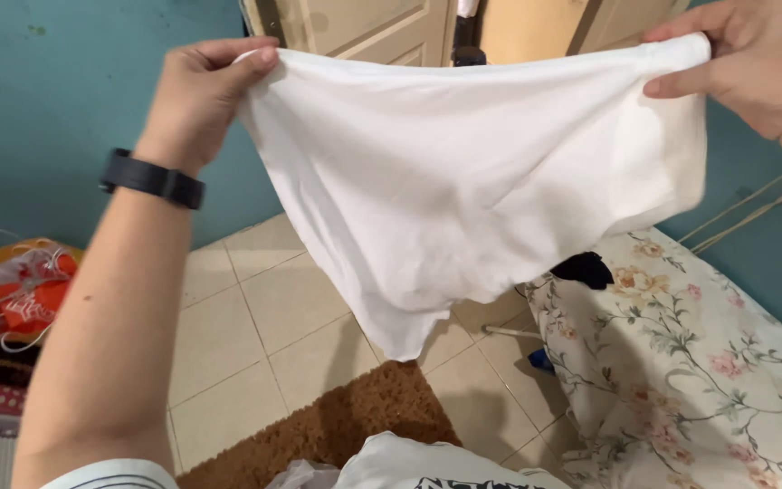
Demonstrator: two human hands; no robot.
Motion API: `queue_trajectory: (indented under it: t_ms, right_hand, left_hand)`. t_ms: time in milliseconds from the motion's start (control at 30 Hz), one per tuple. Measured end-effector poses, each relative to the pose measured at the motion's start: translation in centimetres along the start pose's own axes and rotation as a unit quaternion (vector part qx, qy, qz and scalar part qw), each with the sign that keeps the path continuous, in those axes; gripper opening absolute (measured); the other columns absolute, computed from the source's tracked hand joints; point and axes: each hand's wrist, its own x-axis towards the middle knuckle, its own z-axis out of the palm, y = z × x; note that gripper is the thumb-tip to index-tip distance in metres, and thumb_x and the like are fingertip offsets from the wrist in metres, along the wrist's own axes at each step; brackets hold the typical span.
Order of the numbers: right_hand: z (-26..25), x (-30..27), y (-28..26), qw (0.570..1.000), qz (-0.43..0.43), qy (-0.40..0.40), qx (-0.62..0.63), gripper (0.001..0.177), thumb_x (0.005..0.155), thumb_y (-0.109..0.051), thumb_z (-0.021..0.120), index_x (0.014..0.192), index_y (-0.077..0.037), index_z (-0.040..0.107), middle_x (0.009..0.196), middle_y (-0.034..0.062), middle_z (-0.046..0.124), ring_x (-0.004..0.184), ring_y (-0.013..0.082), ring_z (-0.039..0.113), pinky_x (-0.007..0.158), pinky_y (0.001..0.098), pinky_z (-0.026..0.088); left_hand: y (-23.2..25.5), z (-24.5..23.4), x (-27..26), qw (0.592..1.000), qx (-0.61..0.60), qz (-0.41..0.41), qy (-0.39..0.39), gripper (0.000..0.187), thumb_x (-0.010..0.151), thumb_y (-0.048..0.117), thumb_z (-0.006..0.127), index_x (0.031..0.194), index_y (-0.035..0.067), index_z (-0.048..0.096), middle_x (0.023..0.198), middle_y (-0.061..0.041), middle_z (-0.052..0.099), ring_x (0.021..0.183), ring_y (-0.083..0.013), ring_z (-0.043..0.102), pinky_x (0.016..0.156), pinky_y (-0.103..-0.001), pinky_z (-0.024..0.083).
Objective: Folding several garments on an ironing board and stacking them on a nearby surface.
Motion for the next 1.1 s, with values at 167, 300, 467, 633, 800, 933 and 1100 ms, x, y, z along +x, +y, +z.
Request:
queue_trajectory:
  t_ms: [167, 300, 467, 633, 800, 933, 1100]
  right_hand:
    - [-3.1, -0.6, 6.2, 0.957, 0.068, 0.025, -0.282, 0.034, 0.100, -0.019, 0.078, 0.127, 0.002, 0.075, 0.104, 0.0187, 0.074, 0.090, 0.0282, 0.072, 0.081, 0.0398, 0.057]
    - [-3.5, -1.8, 5.9, 0.944, 0.128, -0.010, -0.305, 0.030, 0.097, -0.021, 0.078, 0.120, -0.002, 0.079, 0.091, 0.0160, 0.076, 0.078, 0.0255, 0.068, 0.070, 0.0382, 0.052]
    - [-4.2, -2.3, 6.1, 0.931, 0.142, -0.019, -0.335, 0.032, 0.100, -0.026, 0.078, 0.116, 0.001, 0.078, 0.086, 0.0177, 0.074, 0.074, 0.0261, 0.064, 0.065, 0.0406, 0.050]
    - [-5.6, -3.1, 6.9, 0.974, 0.102, -0.011, -0.201, 0.024, 0.106, -0.019, 0.068, 0.118, 0.001, 0.074, 0.098, 0.0108, 0.073, 0.082, 0.0190, 0.066, 0.069, 0.0347, 0.052]
    - [-5.6, -3.5, 7.2, 0.983, 0.161, 0.090, -0.011, 0.018, 0.106, -0.013, 0.068, 0.120, -0.002, 0.071, 0.104, 0.0086, 0.072, 0.088, 0.0188, 0.069, 0.077, 0.0352, 0.058]
    - [-6.6, -3.5, 9.4, 0.969, 0.199, 0.119, 0.085, 0.017, 0.105, -0.013, 0.069, 0.118, -0.003, 0.071, 0.107, 0.0076, 0.073, 0.096, 0.0180, 0.072, 0.085, 0.0347, 0.060]
    - [-8.4, -2.9, 10.0, 0.966, 0.227, 0.109, 0.050, 0.023, 0.106, -0.015, 0.068, 0.124, -0.001, 0.072, 0.110, 0.0100, 0.073, 0.098, 0.0194, 0.071, 0.085, 0.0352, 0.059]
  left_hand:
    - [2.5, -1.2, 0.3, 0.940, 0.300, 0.033, -0.159, 0.033, 0.086, 0.023, 0.083, 0.115, 0.009, 0.078, 0.098, -0.007, 0.078, 0.083, -0.0153, 0.069, 0.078, -0.031, 0.057]
    - [1.7, 0.0, 1.4, 0.877, 0.434, 0.066, -0.197, 0.030, 0.087, 0.026, 0.083, 0.110, 0.007, 0.079, 0.093, -0.011, 0.077, 0.079, -0.0203, 0.068, 0.071, -0.035, 0.054]
    - [-0.6, -0.6, 4.0, 0.834, 0.479, 0.237, -0.136, 0.025, 0.106, 0.025, 0.075, 0.116, 0.002, 0.077, 0.100, -0.017, 0.070, 0.079, -0.0273, 0.065, 0.068, -0.039, 0.053]
    - [-0.2, 0.9, 4.2, 0.829, 0.489, 0.248, -0.112, 0.028, 0.118, 0.025, 0.067, 0.113, -0.001, 0.075, 0.096, -0.017, 0.069, 0.083, -0.0293, 0.063, 0.073, -0.041, 0.052]
    - [-0.5, 3.5, 4.4, 0.899, 0.397, 0.102, -0.158, 0.038, 0.103, 0.038, 0.069, 0.109, 0.001, 0.069, 0.084, -0.013, 0.068, 0.073, -0.0214, 0.063, 0.064, -0.038, 0.051]
    - [-1.9, 5.6, 5.5, 0.864, 0.459, 0.094, -0.186, 0.046, 0.092, 0.045, 0.080, 0.099, 0.000, 0.071, 0.078, -0.012, 0.067, 0.066, -0.0206, 0.062, 0.058, -0.037, 0.050]
    - [-3.5, 8.6, 7.9, 0.833, 0.527, 0.070, -0.155, 0.044, 0.100, 0.043, 0.077, 0.099, -0.001, 0.075, 0.075, -0.014, 0.066, 0.062, -0.0237, 0.059, 0.056, -0.039, 0.048]
